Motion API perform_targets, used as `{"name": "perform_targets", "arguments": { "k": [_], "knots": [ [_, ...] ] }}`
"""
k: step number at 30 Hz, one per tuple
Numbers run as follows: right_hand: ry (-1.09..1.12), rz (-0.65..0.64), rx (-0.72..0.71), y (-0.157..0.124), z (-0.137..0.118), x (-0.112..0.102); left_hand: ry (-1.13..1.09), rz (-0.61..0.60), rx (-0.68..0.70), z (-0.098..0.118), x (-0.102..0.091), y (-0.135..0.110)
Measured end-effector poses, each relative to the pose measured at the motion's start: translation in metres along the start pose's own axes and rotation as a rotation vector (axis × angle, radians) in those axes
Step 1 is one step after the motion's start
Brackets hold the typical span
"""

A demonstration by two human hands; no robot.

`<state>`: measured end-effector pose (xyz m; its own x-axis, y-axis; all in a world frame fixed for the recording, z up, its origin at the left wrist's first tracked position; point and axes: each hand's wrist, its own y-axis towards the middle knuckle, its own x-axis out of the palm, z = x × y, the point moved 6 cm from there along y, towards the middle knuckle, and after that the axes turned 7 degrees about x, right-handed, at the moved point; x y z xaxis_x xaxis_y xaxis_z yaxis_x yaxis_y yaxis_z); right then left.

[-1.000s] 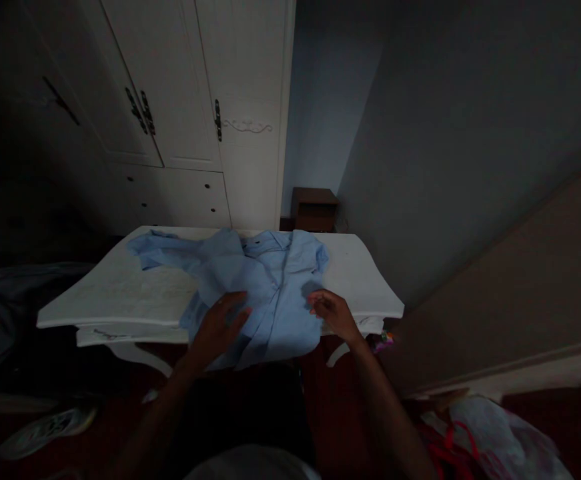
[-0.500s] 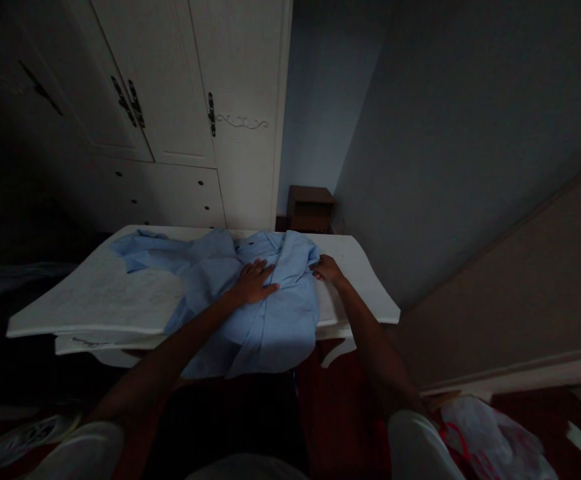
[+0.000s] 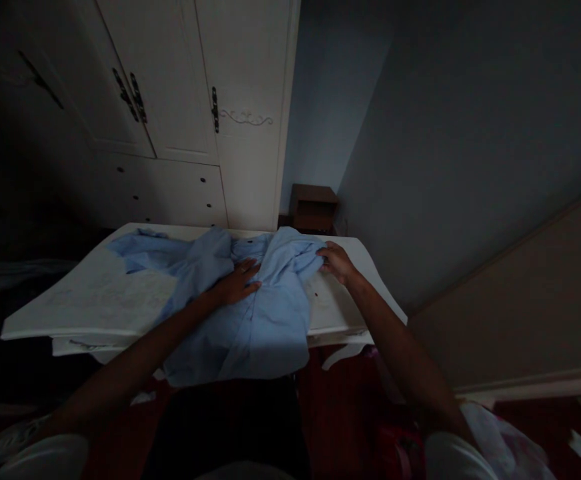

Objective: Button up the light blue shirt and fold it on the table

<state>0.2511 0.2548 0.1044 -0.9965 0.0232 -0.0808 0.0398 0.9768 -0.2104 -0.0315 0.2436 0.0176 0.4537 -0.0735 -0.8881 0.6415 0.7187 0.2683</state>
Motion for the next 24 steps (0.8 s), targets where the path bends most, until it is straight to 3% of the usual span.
{"name": "perform_targets", "arguments": {
  "k": [3, 6, 9, 12, 14, 17, 20, 22, 24],
  "knots": [
    [-0.159, 0.033, -0.109, -0.004, -0.015, 0.002, -0.082, 0.041, -0.023, -0.002, -0.007, -0.003],
    [-0.274, -0.059, -0.165, -0.012, -0.031, 0.002, -0.131, 0.077, -0.079, -0.005, -0.013, -0.006],
    [-0.172, -0.206, -0.134, -0.025, -0.045, 0.001, -0.224, 0.119, -0.128, -0.008, -0.016, -0.008],
    [0.025, -0.397, -0.113, -0.04, -0.051, 0.011, -0.5, 0.229, -0.206, -0.017, -0.016, -0.007],
    [0.047, -0.521, -0.108, -0.05, -0.042, 0.03, -0.718, 0.322, -0.272, -0.024, -0.016, -0.005],
    [-0.085, -0.698, -0.143, -0.063, -0.006, 0.08, -0.895, 0.39, -0.299, -0.028, -0.019, 0.003],
    [-0.331, -0.798, -0.306, -0.076, 0.03, 0.132, -0.962, 0.41, -0.302, -0.028, -0.023, 0.011],
    [-0.498, -0.778, -0.44, -0.081, 0.043, 0.153, -0.992, 0.438, -0.32, -0.028, -0.025, 0.012],
    [-0.522, -0.701, -0.51, -0.077, 0.046, 0.155, -1.038, 0.486, -0.346, -0.03, -0.027, 0.008]
  ]
}}
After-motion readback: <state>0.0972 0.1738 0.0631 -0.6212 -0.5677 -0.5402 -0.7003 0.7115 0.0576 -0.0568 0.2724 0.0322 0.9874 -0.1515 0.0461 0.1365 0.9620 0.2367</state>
